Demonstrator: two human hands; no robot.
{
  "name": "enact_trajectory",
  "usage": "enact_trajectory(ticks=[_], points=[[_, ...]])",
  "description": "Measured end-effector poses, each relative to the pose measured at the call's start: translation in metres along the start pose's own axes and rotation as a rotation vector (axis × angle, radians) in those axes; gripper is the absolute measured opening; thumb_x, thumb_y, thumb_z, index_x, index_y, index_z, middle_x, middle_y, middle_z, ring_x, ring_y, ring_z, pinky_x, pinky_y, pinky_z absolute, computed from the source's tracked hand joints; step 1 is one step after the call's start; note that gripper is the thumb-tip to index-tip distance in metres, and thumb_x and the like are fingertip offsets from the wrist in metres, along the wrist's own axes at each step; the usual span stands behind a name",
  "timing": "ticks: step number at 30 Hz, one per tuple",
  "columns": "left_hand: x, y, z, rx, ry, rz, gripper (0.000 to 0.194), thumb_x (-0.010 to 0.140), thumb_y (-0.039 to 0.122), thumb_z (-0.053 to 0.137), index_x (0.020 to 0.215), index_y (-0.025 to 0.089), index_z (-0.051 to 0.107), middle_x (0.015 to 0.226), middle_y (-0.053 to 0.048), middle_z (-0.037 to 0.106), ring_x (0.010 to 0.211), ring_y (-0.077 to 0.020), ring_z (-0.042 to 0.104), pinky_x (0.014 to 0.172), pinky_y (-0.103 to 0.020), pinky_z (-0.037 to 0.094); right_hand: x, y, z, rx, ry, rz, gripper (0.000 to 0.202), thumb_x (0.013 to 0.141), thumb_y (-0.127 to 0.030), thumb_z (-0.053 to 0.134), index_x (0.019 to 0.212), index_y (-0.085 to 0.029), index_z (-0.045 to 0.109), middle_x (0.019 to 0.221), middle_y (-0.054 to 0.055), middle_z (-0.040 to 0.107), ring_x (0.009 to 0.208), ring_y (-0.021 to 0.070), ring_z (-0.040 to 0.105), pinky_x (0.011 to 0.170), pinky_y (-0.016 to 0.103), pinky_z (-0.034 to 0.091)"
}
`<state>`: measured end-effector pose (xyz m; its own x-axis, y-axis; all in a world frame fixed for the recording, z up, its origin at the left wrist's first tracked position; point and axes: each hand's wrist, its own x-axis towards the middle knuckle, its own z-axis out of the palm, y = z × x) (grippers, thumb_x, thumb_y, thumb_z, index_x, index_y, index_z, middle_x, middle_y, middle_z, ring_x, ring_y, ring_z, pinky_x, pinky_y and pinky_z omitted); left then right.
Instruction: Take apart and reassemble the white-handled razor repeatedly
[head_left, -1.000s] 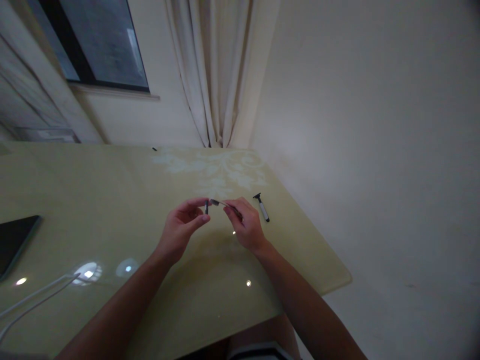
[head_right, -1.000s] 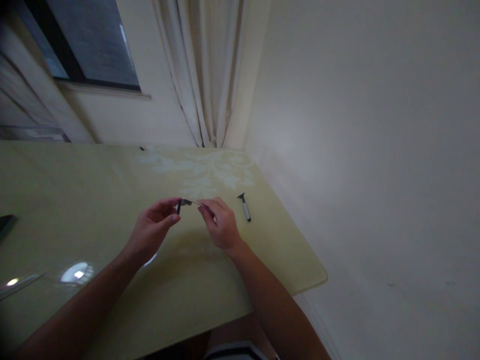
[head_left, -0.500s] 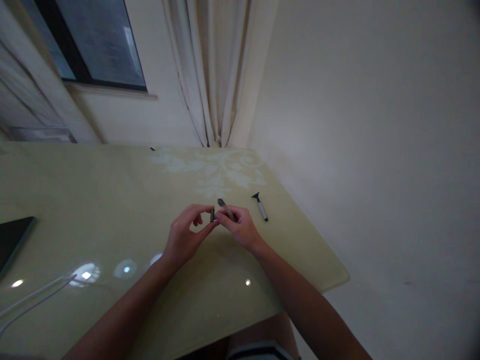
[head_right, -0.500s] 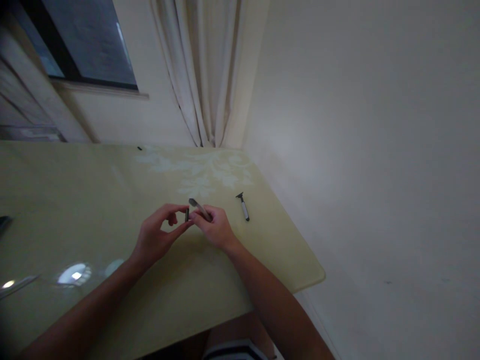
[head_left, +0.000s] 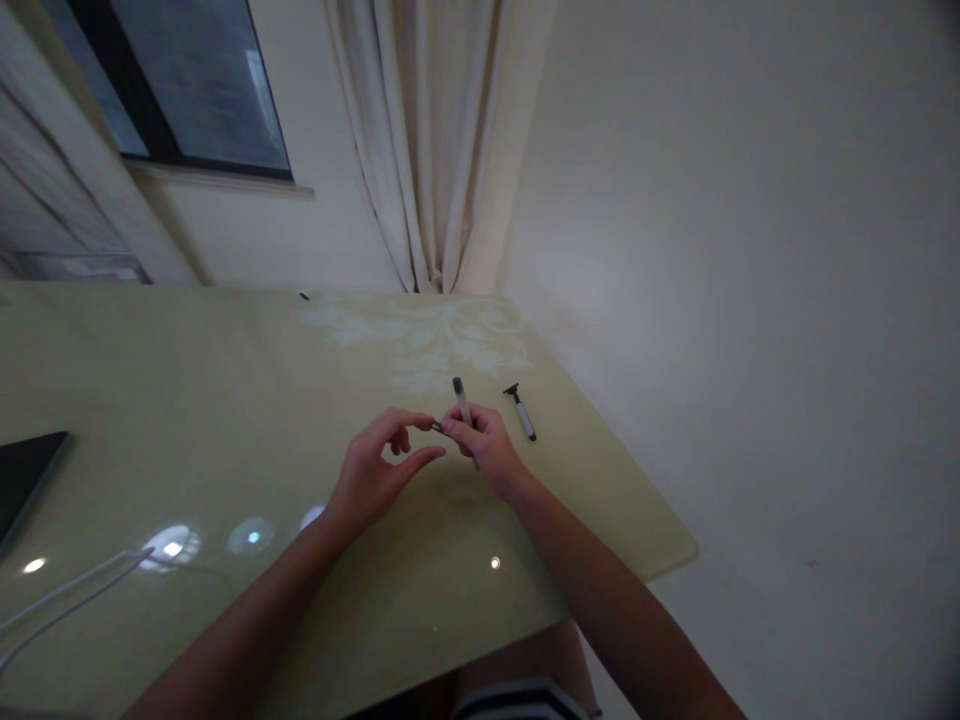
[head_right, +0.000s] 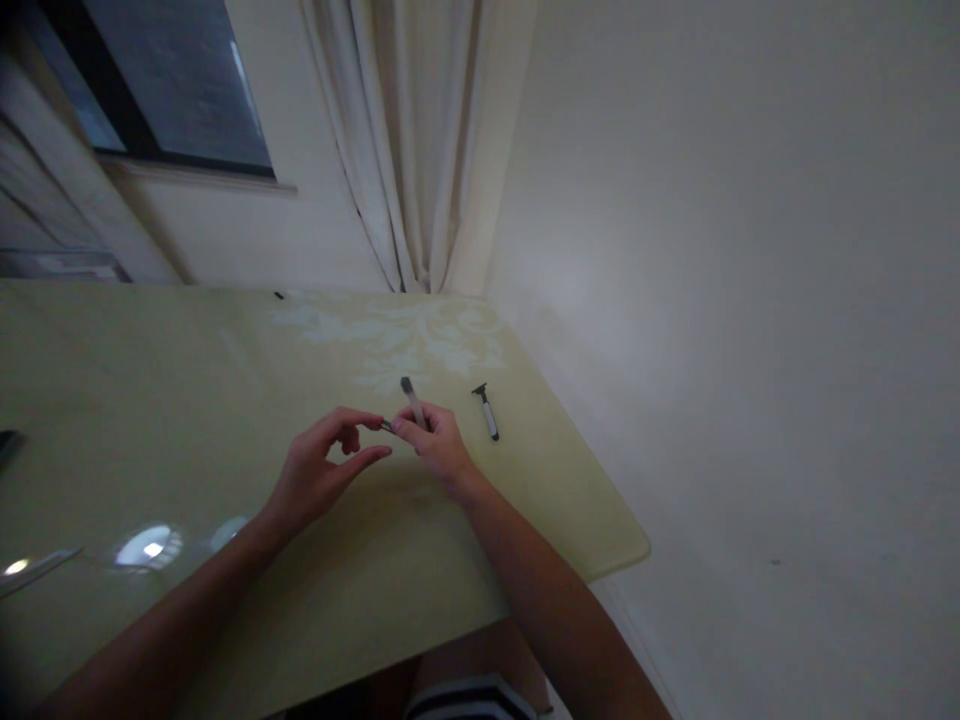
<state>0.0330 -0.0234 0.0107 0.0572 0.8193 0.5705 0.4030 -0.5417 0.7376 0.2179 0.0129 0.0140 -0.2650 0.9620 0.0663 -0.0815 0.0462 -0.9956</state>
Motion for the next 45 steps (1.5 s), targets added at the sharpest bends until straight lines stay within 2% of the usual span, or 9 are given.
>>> enact_trajectory(ticks=[7, 12, 18, 25, 30, 34, 38, 42, 45], points=[[-0.001, -0.004, 0.003, -0.073, -0.072, -0.017, 0.013, 0.087, 0.03, 0.08, 0.093, 0.022, 0.072, 0.076, 0.002, 0.062, 0.065, -0.012, 0.054, 0.061, -0.024, 0.045, 0.002, 0.0, -0.002, 0.043, -0.084, 0.058, 0.03, 0.073, -0.044, 0.08, 0.076, -0.017, 0.067, 0.056, -0.008, 0.043, 0.05, 0.0078, 0.031, 0.047, 0.024, 0.021], [-0.001, -0.006, 0.002, -0.079, -0.116, 0.012, 0.036, 0.086, 0.027, 0.082, 0.12, 0.026, 0.07, 0.099, -0.001, 0.066, 0.069, -0.0111, 0.055, 0.065, -0.024, 0.048, -0.001, -0.004, -0.002, -0.009, -0.183, 0.057, 0.032, 0.074, -0.045, 0.083, 0.074, -0.016, 0.07, 0.059, -0.006, 0.045, 0.054, 0.0085, 0.035, 0.051, 0.025, 0.025], [0.001, -0.005, 0.0, -0.065, -0.175, 0.031, 0.034, 0.089, 0.026, 0.078, 0.123, 0.028, 0.073, 0.104, -0.003, 0.065, 0.071, -0.0116, 0.055, 0.068, -0.025, 0.05, 0.001, -0.002, -0.005, -0.088, -0.23, 0.008, 0.033, 0.078, -0.047, 0.081, 0.083, -0.015, 0.075, 0.066, -0.004, 0.052, 0.06, 0.0108, 0.042, 0.057, 0.026, 0.032], [0.003, -0.012, -0.001, -0.075, -0.054, -0.061, 0.03, 0.089, 0.029, 0.076, 0.118, 0.026, 0.07, 0.101, -0.002, 0.065, 0.07, -0.0117, 0.055, 0.066, -0.025, 0.049, 0.002, -0.007, -0.014, -0.401, -0.092, -0.301, 0.053, 0.107, -0.057, 0.043, 0.103, -0.017, 0.078, 0.075, 0.002, 0.06, 0.073, 0.0163, 0.055, 0.071, 0.029, 0.044], [0.006, -0.017, -0.004, -0.093, 0.024, -0.12, 0.031, 0.089, 0.031, 0.075, 0.118, 0.024, 0.07, 0.098, -0.001, 0.065, 0.068, -0.0113, 0.054, 0.066, -0.025, 0.047, 0.001, -0.012, -0.022, -0.679, -0.175, -0.48, 0.041, 0.106, -0.049, 0.053, 0.107, -0.018, 0.08, 0.085, 0.006, 0.07, 0.079, 0.0175, 0.06, 0.074, 0.03, 0.043], [0.007, -0.018, -0.004, -0.094, 0.028, -0.097, 0.03, 0.088, 0.028, 0.075, 0.118, 0.024, 0.071, 0.1, -0.001, 0.065, 0.069, -0.0111, 0.053, 0.067, -0.026, 0.047, 0.005, -0.006, -0.024, -0.676, -0.041, -0.465, 0.041, 0.106, -0.048, 0.054, 0.104, -0.016, 0.081, 0.08, 0.005, 0.068, 0.072, 0.0165, 0.058, 0.069, 0.029, 0.041], [0.007, -0.017, -0.005, -0.07, 0.033, -0.084, 0.03, 0.088, 0.027, 0.075, 0.118, 0.024, 0.07, 0.1, -0.001, 0.065, 0.07, -0.0117, 0.054, 0.069, -0.026, 0.047, 0.006, -0.003, -0.025, -0.599, -0.175, -0.412, 0.042, 0.103, -0.05, 0.058, 0.103, -0.017, 0.082, 0.077, 0.003, 0.068, 0.068, 0.0148, 0.056, 0.065, 0.027, 0.041], [0.008, -0.016, -0.006, -0.057, 0.033, -0.084, 0.029, 0.087, 0.027, 0.075, 0.116, 0.024, 0.071, 0.099, -0.001, 0.065, 0.069, -0.0117, 0.053, 0.069, -0.026, 0.048, 0.006, -0.005, -0.025, -0.591, -0.05, -0.409, 0.042, 0.102, -0.051, 0.058, 0.1, -0.017, 0.083, 0.075, 0.004, 0.068, 0.067, 0.0156, 0.055, 0.063, 0.028, 0.039], [0.008, -0.016, -0.006, -0.065, 0.031, -0.079, 0.029, 0.087, 0.027, 0.075, 0.116, 0.025, 0.071, 0.1, -0.001, 0.065, 0.068, -0.0117, 0.053, 0.068, -0.026, 0.048, 0.005, -0.005, -0.024, -0.531, -0.159, -0.369, 0.041, 0.101, -0.051, 0.06, 0.101, -0.017, 0.083, 0.075, 0.003, 0.068, 0.065, 0.0148, 0.055, 0.061, 0.028, 0.038]])
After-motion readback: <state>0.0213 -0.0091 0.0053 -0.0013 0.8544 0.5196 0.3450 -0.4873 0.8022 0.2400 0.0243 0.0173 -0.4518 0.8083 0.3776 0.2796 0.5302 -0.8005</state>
